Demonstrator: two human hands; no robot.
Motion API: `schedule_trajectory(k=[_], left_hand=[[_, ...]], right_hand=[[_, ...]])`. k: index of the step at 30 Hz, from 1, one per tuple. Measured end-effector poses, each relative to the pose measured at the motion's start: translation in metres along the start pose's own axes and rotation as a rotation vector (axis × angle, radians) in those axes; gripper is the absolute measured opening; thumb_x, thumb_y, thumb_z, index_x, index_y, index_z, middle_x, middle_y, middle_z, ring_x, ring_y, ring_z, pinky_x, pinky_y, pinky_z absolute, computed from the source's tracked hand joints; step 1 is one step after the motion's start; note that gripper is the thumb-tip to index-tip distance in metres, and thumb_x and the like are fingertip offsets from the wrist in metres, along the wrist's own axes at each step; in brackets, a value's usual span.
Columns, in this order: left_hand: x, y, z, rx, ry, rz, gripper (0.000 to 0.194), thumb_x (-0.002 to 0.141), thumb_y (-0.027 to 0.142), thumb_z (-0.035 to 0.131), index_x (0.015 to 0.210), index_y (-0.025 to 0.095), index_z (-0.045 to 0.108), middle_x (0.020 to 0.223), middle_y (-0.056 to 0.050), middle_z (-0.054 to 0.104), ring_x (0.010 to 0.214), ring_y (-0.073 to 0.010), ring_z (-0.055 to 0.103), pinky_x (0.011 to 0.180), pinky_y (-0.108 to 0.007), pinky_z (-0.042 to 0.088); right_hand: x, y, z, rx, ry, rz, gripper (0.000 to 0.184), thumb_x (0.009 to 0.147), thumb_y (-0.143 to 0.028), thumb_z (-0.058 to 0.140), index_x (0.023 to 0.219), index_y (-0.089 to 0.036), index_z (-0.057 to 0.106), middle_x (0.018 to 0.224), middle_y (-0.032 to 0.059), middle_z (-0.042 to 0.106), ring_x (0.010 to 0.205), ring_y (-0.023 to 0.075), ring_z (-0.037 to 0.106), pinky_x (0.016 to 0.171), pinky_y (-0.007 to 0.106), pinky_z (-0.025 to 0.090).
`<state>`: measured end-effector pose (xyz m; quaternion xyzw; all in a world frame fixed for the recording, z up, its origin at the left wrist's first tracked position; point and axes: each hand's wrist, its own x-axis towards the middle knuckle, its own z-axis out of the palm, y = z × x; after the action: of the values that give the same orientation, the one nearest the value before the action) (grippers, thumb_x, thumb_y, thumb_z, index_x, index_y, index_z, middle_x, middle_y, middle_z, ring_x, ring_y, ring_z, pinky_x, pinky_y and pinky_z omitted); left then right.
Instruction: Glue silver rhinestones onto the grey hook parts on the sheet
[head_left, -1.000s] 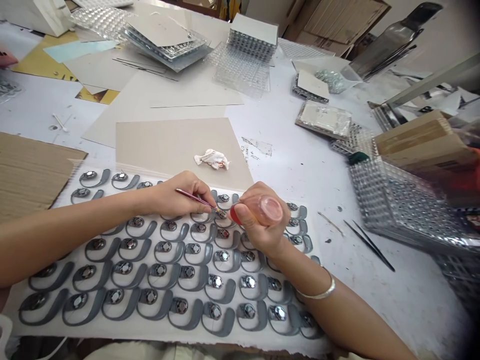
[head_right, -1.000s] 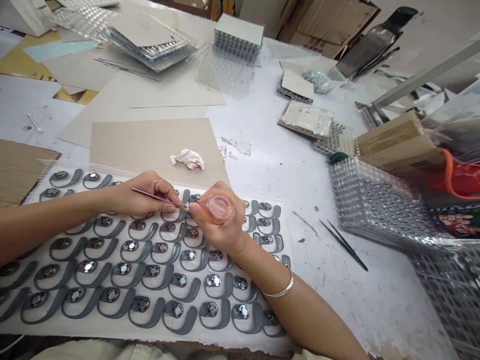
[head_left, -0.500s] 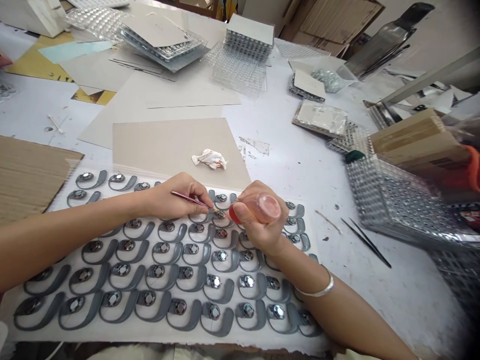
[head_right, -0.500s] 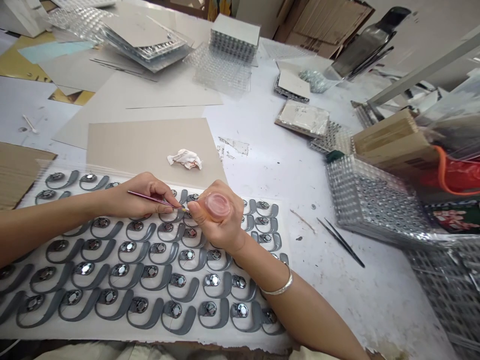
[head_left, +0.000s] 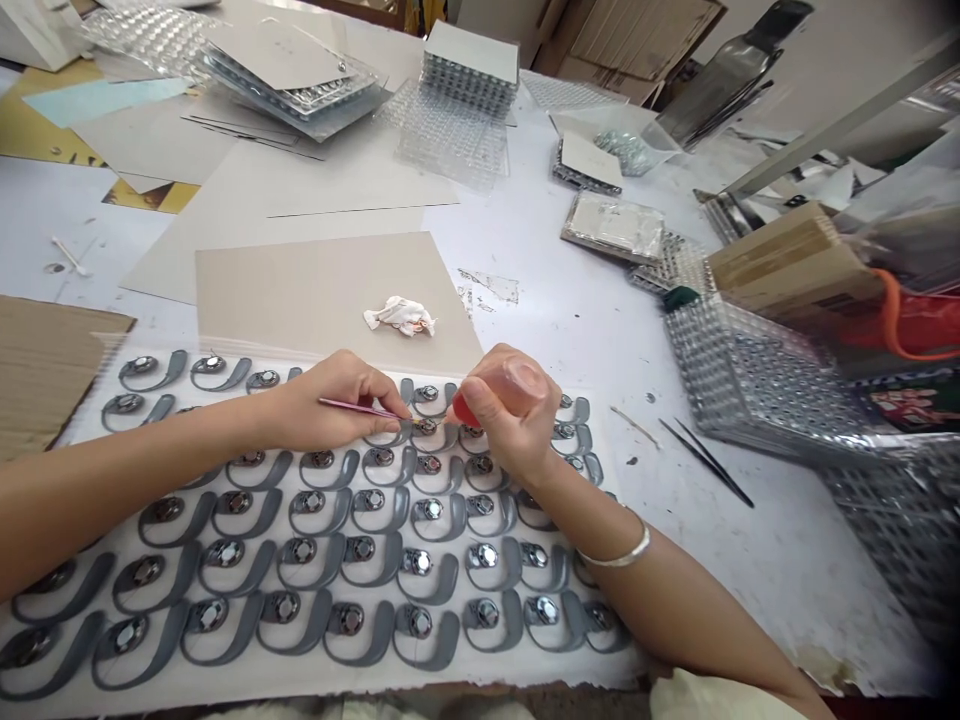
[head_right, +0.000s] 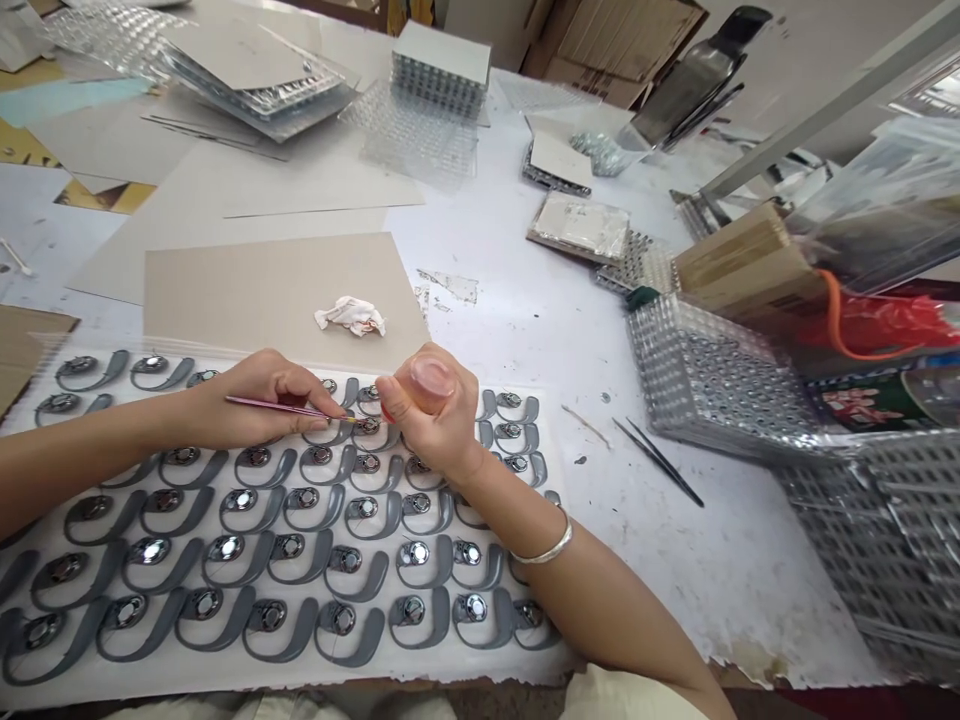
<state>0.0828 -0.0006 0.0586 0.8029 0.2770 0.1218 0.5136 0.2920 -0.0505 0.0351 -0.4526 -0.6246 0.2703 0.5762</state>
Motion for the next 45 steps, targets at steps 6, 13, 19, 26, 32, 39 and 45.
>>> schedule_trajectory(k=[6, 13, 19, 26, 32, 39, 45], left_hand=[[-0.011, 0.0, 0.011, 0.057, 0.067, 0.01, 0.021, 0.085, 0.021, 0.058, 0.098, 0.013, 0.072, 0.078, -0.005, 0.072, 0.062, -0.0108, 0.062, 0.055, -0.016, 0.044], [-0.018, -0.01, 0.021, 0.186, 0.336, 0.193, 0.022, 0.089, 0.019, 0.054, 0.103, 0.011, 0.068, 0.09, -0.008, 0.074, 0.078, -0.016, 0.071, 0.069, -0.022, 0.057], [-0.01, -0.016, 0.029, 0.629, 0.334, 0.549, 0.029, 0.082, 0.003, 0.041, 0.104, 0.007, 0.059, 0.101, -0.013, 0.072, 0.081, -0.018, 0.072, 0.059, -0.024, 0.06], [-0.012, -0.021, 0.038, 0.737, 0.359, 0.556, 0.034, 0.077, 0.0, 0.039, 0.107, 0.007, 0.054, 0.104, -0.014, 0.07, 0.081, -0.0181, 0.071, 0.048, -0.023, 0.056], [-0.015, -0.02, 0.043, 0.87, 0.319, 0.609, 0.036, 0.077, -0.001, 0.037, 0.109, 0.0, 0.054, 0.109, -0.02, 0.068, 0.068, -0.0201, 0.07, 0.043, -0.029, 0.056], [-0.013, -0.01, 0.052, 1.12, 0.343, 0.671, 0.028, 0.079, -0.003, 0.04, 0.098, -0.003, 0.061, 0.098, -0.025, 0.07, 0.062, -0.0226, 0.069, 0.04, -0.029, 0.054], [-0.014, -0.008, 0.056, 1.248, 0.318, 0.671, 0.024, 0.079, -0.002, 0.048, 0.097, -0.002, 0.064, 0.096, -0.024, 0.07, 0.051, -0.0187, 0.064, 0.036, -0.028, 0.05]], right_hand=[[0.033, 0.005, -0.028, 0.455, 0.427, 0.416, 0.044, 0.071, -0.057, 0.067, 0.062, -0.022, 0.042, 0.054, -0.0066, 0.047, 0.04, 0.0079, 0.044, 0.031, 0.02, 0.027], [0.073, 0.002, -0.065, 0.656, 0.642, 0.762, 0.05, 0.073, -0.067, 0.055, 0.063, -0.018, 0.044, 0.049, -0.0048, 0.05, 0.038, 0.0028, 0.038, 0.035, 0.014, 0.03], [0.071, -0.001, -0.047, 0.512, 0.391, 0.687, 0.038, 0.063, -0.049, 0.074, 0.072, -0.022, 0.048, 0.063, -0.001, 0.064, 0.05, 0.0107, 0.055, 0.039, 0.018, 0.037], [0.062, 0.005, -0.012, 0.457, 0.146, 0.563, 0.041, 0.067, -0.046, 0.075, 0.079, -0.025, 0.042, 0.064, -0.0059, 0.061, 0.057, 0.0142, 0.064, 0.037, 0.018, 0.031], [0.048, 0.012, 0.002, 0.257, 0.037, 0.396, 0.036, 0.079, -0.05, 0.065, 0.07, -0.022, 0.044, 0.048, -0.0058, 0.054, 0.042, 0.0103, 0.055, 0.036, 0.02, 0.03], [0.034, 0.009, 0.006, 0.009, -0.025, 0.178, 0.032, 0.079, -0.042, 0.066, 0.062, -0.019, 0.053, 0.056, -0.0022, 0.053, 0.052, 0.0107, 0.053, 0.053, 0.028, 0.046], [0.031, 0.012, 0.007, -0.016, -0.046, 0.146, 0.031, 0.079, -0.041, 0.065, 0.061, -0.018, 0.054, 0.061, -0.0006, 0.052, 0.057, 0.0118, 0.053, 0.056, 0.028, 0.046]])
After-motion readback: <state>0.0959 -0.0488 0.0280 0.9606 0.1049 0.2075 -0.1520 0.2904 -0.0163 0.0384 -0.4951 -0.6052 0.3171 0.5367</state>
